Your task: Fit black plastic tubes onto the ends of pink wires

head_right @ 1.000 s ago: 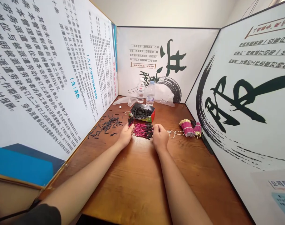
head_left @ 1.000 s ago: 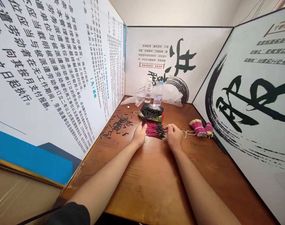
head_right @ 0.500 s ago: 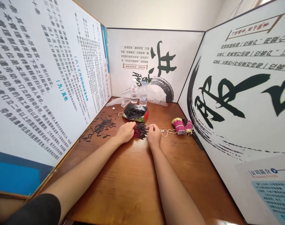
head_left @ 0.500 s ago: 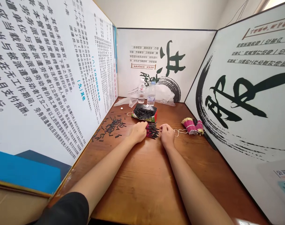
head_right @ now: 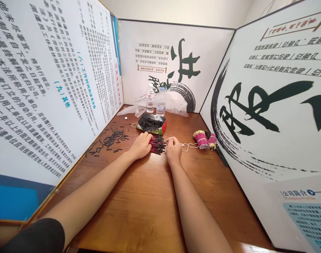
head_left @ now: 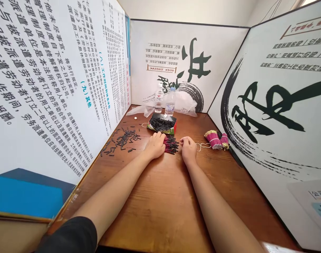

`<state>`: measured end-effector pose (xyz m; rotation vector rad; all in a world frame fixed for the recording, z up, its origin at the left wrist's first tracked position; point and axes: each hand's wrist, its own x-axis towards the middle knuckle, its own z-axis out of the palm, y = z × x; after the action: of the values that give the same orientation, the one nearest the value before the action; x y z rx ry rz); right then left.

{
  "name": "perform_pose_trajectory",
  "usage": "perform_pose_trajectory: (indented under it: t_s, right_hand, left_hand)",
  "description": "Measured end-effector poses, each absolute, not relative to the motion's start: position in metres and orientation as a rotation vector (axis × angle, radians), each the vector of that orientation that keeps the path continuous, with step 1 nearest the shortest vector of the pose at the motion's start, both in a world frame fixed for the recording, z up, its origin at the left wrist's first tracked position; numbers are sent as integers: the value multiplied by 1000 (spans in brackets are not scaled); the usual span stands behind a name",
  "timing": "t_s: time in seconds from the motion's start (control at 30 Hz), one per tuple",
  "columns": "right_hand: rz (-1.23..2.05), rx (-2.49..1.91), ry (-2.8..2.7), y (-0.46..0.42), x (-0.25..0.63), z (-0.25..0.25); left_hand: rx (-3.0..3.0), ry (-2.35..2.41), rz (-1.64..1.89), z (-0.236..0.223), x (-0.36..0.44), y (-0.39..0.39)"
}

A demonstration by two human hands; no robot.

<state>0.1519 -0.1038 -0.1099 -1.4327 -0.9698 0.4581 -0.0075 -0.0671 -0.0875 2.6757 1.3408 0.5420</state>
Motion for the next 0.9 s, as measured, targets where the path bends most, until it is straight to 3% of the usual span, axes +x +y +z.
perform_pose_trajectory:
  t_s: [0.37,0.9]
  right_hand:
    - [419,-1470,-1072,-105,148,-105]
    - [518,-1449,-1150,-107,144,-102]
  left_hand:
    - [2519,1328,670,-91,-20,-63]
    - [2667,1242,452,-92,-13,-66]
